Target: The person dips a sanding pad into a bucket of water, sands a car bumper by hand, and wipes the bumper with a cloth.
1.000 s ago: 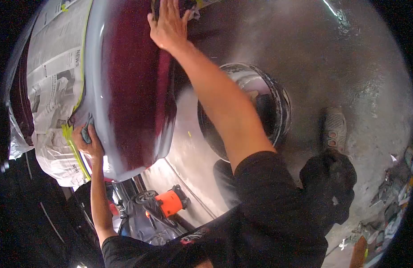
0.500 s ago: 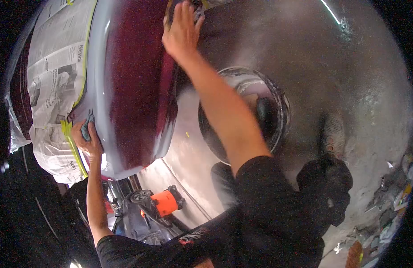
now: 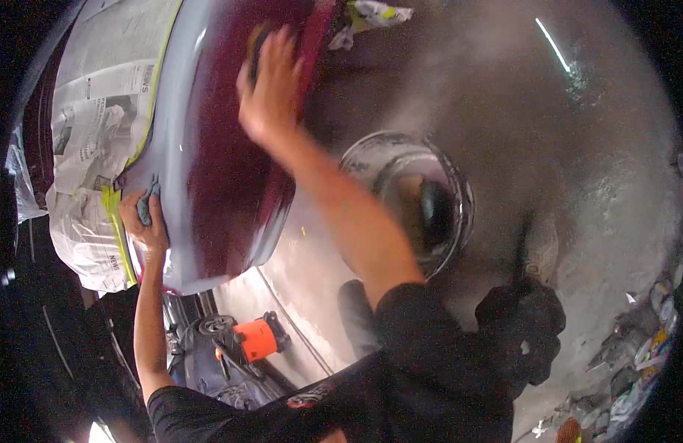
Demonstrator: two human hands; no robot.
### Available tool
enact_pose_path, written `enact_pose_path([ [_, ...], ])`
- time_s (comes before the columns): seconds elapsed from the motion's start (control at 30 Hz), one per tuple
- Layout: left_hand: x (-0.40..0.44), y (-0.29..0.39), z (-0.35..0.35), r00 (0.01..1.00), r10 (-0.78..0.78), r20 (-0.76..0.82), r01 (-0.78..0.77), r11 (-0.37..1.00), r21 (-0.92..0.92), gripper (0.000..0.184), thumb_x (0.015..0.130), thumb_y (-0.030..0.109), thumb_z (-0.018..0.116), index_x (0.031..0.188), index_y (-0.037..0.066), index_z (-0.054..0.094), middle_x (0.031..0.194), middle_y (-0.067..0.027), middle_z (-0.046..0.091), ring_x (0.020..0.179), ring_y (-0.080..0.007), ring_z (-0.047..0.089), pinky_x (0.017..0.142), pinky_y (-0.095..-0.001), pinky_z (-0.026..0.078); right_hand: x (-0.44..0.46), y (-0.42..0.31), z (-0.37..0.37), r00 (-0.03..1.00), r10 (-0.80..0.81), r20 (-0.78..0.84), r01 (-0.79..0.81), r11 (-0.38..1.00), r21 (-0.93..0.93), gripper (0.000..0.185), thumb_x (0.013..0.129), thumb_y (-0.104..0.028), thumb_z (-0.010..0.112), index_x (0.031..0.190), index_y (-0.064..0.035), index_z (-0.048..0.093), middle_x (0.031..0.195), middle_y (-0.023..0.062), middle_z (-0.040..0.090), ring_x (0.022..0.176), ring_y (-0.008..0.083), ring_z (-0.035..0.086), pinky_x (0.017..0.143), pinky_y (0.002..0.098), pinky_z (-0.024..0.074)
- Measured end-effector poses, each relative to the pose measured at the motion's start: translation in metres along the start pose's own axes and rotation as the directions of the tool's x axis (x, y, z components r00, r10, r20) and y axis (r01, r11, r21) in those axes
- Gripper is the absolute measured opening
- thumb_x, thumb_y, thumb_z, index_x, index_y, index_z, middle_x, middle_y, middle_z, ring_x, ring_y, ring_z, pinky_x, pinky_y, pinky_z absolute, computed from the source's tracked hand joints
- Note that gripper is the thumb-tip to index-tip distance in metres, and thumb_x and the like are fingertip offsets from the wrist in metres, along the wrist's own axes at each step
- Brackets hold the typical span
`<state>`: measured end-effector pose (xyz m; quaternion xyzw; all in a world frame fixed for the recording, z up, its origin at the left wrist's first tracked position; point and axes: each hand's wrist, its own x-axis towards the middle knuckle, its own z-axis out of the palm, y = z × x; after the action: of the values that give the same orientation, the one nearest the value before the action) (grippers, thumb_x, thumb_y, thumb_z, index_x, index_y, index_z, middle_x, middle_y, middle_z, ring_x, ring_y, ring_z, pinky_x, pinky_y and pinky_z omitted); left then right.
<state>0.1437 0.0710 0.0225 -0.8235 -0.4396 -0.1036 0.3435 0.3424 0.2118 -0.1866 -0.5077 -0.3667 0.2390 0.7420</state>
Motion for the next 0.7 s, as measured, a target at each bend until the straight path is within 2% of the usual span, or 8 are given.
enact_pose_path([
  [0.1,-0.001,-0.002,-0.007,0.999,0.023,0.025,-0.024,1.0,0.017,0.021,0.09,0.009,0.072,0.108,0.001,0.065,0.103,-0.0171,0.063,0.098,-0.0351,0.059,0.089,-0.0447,0.046,-0.156,-0.023,0.009,0.938,-0.228,0.263,0.182,0.966,0.185,0.082,0.095,-0.029,0.06,0.158,0.0011,0.017,0.166,0.0285,0.01,0.154,0.0467,0.011,0.118,0.0712,0.009],
  [0.2,0.0,-0.003,-0.008,0.997,0.071,0.019,-0.072,0.997,0.027,0.023,0.087,0.011,0.075,0.106,0.002,0.065,0.1,-0.0176,0.064,0.097,-0.0359,0.059,0.085,-0.0453,0.048,-0.121,-0.018,-0.004,0.925,-0.196,0.327,0.179,0.98,0.082,0.082,0.095,-0.03,0.06,0.158,-0.0008,0.018,0.167,0.0258,0.008,0.154,0.0446,0.011,0.117,0.0717,0.0074],
  [0.27,0.0,-0.001,-0.009,0.997,0.075,0.017,-0.075,0.997,0.006,0.025,0.086,0.012,0.077,0.106,0.002,0.065,0.099,-0.0183,0.063,0.098,-0.0361,0.06,0.084,-0.0452,0.048,-0.012,-0.009,-0.004,0.986,-0.153,0.067,0.151,0.988,0.034,0.076,0.098,-0.032,0.058,0.157,-0.001,0.024,0.166,0.0222,0.016,0.154,0.0407,0.017,0.118,0.0708,0.0107],
  [0.33,0.002,0.003,-0.005,0.994,0.105,0.039,-0.104,0.994,-0.02,0.025,0.085,0.012,0.079,0.104,0.002,0.065,0.097,-0.0185,0.063,0.096,-0.0358,0.06,0.083,-0.045,0.049,0.071,-0.017,-0.019,0.999,-0.023,0.035,0.018,0.99,0.143,0.067,0.104,-0.038,0.044,0.157,0.0007,0.026,0.167,0.0193,0.018,0.154,0.0374,0.019,0.119,0.0688,0.0119],
  [0.43,0.007,0.006,-0.005,0.992,0.067,0.105,-0.062,0.997,-0.045,0.026,0.083,0.013,0.081,0.1,0.002,0.065,0.095,-0.0179,0.062,0.091,-0.0351,0.061,0.08,-0.0445,0.049,0.017,-0.037,0.012,0.99,-0.14,0.026,0.142,0.987,-0.071,0.073,0.101,-0.04,0.049,0.156,0.0017,0.026,0.167,0.0218,0.015,0.155,0.0394,0.013,0.119,0.0698,0.0088],
  [0.5,0.033,0.017,0.013,0.99,0.089,0.106,-0.085,0.995,-0.043,0.023,0.083,0.014,0.081,0.094,0.001,0.066,0.091,-0.017,0.062,0.083,-0.0341,0.061,0.077,-0.0441,0.048,-0.077,-0.054,0.009,0.928,-0.293,0.232,0.289,0.956,0.052,0.087,0.091,-0.043,0.066,0.157,-0.0018,0.026,0.167,0.0209,0.015,0.155,0.0396,0.014,0.115,0.0752,0.0054],
  [0.57,0.07,0.04,0.036,0.999,0.005,0.053,0.001,0.993,-0.122,0.023,0.088,0.018,0.078,0.093,-0.001,0.066,0.089,-0.0184,0.064,0.082,-0.0359,0.062,0.076,-0.0437,0.049,-0.143,-0.037,0.031,0.89,-0.396,0.225,0.372,0.917,0.143,0.087,0.09,-0.043,0.068,0.156,-0.0024,0.028,0.167,0.0217,0.016,0.154,0.0378,0.017,0.114,0.0764,0.0055],
  [0.7,0.135,0.059,0.08,0.995,-0.019,-0.094,0.006,0.989,-0.144,0.035,0.093,0.03,0.074,0.094,-0.005,0.068,0.088,-0.0238,0.069,0.082,-0.0373,0.067,0.079,-0.0437,0.05,-0.005,-0.03,0.006,0.96,-0.241,0.143,0.245,0.969,-0.014,0.078,0.098,-0.043,0.056,0.157,0.0007,0.026,0.167,0.0231,0.013,0.154,0.0387,0.016,0.117,0.0726,0.0057],
])
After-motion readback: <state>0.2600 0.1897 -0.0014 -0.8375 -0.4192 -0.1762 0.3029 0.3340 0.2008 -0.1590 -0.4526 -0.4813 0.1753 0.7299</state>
